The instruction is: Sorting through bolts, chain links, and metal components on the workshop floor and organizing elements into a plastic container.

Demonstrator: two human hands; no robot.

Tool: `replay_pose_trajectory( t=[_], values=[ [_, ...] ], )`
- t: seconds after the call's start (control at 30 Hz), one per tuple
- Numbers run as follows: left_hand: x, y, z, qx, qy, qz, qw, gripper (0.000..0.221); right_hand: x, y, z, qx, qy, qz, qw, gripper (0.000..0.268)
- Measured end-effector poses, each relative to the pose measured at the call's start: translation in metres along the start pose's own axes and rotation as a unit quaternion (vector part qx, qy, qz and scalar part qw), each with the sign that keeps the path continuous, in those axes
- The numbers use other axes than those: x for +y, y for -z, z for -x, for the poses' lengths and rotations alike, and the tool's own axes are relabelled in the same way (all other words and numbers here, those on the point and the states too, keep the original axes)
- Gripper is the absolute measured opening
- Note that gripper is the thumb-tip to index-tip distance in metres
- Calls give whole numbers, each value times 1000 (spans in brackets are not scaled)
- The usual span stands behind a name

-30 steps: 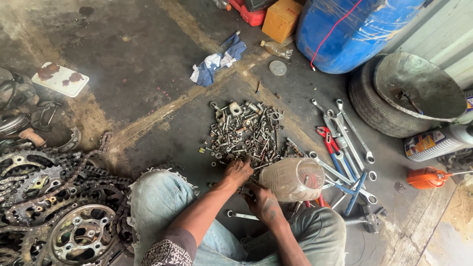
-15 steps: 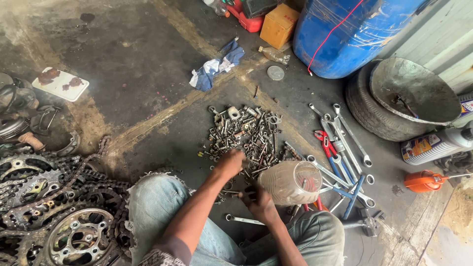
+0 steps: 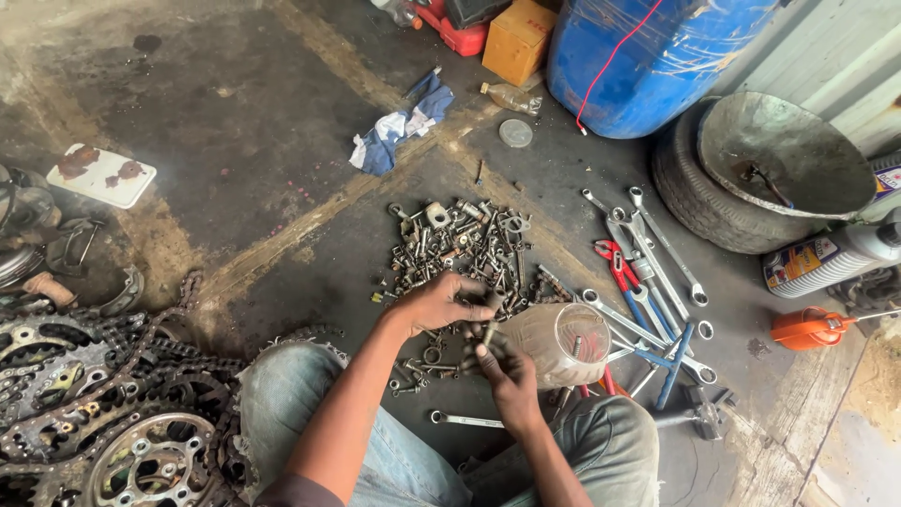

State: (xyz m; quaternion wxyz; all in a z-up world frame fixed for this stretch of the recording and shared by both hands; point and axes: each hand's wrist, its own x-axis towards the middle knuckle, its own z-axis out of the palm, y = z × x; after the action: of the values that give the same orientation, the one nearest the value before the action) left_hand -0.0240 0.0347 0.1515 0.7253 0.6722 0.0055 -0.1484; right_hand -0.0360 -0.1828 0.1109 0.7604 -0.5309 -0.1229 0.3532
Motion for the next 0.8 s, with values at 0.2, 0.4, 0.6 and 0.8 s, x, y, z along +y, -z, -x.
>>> replay_pose_trajectory(
  t=[0.2, 0.4, 0.6, 0.8],
  values=[
    [-75, 21, -35, 151, -38, -196, 968, 60, -54, -19, 37, 244, 216, 386, 863, 30],
    [-51, -11, -32, 107, 111, -125, 980, 68, -108, -3, 44, 416, 339, 561, 631, 27],
    [-88, -57, -45, 257, -219, -288, 896, 53, -69, 48, 19, 407, 404, 527, 627, 31],
    [-23, -117, -30, 169, -233, -144, 947, 44, -37, 95, 29, 302, 458, 552, 628, 72]
  ],
)
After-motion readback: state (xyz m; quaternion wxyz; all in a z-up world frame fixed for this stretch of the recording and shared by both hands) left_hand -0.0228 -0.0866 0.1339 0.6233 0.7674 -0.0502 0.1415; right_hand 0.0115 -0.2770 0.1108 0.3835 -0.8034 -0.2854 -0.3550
